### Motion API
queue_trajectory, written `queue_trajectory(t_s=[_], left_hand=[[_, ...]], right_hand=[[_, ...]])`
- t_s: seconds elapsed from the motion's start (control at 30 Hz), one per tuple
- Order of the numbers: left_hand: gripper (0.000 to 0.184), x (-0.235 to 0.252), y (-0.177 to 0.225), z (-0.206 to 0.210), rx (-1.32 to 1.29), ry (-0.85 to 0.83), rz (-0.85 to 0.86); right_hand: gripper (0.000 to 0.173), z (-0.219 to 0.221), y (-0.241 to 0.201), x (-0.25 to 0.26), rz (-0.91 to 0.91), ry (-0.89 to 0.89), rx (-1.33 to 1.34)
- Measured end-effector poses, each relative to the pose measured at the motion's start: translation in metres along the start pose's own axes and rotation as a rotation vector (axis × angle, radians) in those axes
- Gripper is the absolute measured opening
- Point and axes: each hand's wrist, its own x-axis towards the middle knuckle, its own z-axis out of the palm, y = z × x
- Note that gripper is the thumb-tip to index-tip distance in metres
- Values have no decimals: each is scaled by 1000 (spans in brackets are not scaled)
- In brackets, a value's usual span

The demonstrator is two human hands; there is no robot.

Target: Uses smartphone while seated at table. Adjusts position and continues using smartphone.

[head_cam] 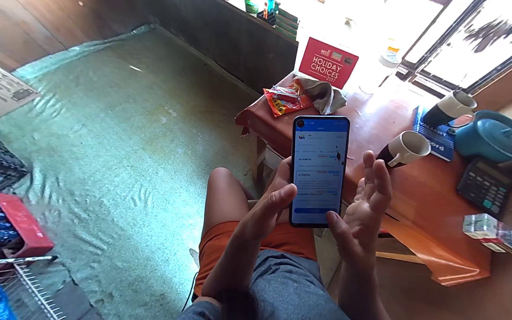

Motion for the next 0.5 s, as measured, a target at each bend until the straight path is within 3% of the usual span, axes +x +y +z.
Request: queue_trajectory(t_s=[0.5], left_hand=[[86,0,0,-1,-5,6,5]], right_hand=[[73,-2,-4,2,2,16,71]])
